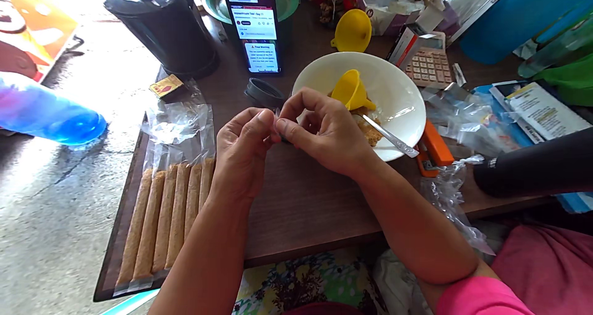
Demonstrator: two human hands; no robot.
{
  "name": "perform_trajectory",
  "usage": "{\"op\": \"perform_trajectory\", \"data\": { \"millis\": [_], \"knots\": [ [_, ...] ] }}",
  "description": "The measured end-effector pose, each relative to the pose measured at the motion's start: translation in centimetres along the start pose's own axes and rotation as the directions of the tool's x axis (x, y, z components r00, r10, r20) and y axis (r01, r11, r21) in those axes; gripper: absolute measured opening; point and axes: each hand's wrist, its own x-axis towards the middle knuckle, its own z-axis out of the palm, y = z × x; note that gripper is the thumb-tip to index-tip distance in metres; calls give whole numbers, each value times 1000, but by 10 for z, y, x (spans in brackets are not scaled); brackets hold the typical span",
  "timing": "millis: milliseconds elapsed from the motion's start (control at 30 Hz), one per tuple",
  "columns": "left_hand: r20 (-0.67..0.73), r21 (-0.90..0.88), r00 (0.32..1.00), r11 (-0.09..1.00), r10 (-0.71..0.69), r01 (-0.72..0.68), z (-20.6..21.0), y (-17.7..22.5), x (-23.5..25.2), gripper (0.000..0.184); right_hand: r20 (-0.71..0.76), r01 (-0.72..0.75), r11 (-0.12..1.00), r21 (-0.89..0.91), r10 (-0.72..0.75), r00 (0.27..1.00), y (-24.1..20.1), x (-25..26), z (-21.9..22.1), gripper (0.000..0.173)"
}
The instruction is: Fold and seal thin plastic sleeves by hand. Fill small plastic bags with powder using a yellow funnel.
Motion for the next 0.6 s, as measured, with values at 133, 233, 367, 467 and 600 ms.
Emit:
{"op": "perform_trajectory", "data": {
  "millis": [133, 233, 367, 467, 600],
  "knots": [
    [0, 3, 1000, 1000, -5, 5, 0, 1, -1, 16, 9, 5, 1000, -8, -5, 1000, 0, 0, 0, 3],
    [-7, -1, 1000, 1000, -10, 10, 1, 1, -1, 14, 10, 6, 1000, -9, -5, 1000, 0, 0, 0, 3],
    [-7, -1, 1000, 1000, -6, 6, 0, 0, -1, 15, 8, 7, 1000, -3, -7, 1000, 0, 0, 0, 3],
    [4, 5, 1000, 1000, 4, -4, -2, 0, -1, 19, 11, 6, 1000, -7, -6, 1000, 0, 0, 0, 3],
    [12, 3, 1000, 1000, 1, -1, -1, 1, -1, 17, 15, 9, 1000, -24, -9, 1000, 0, -1, 0, 3]
  ]
}}
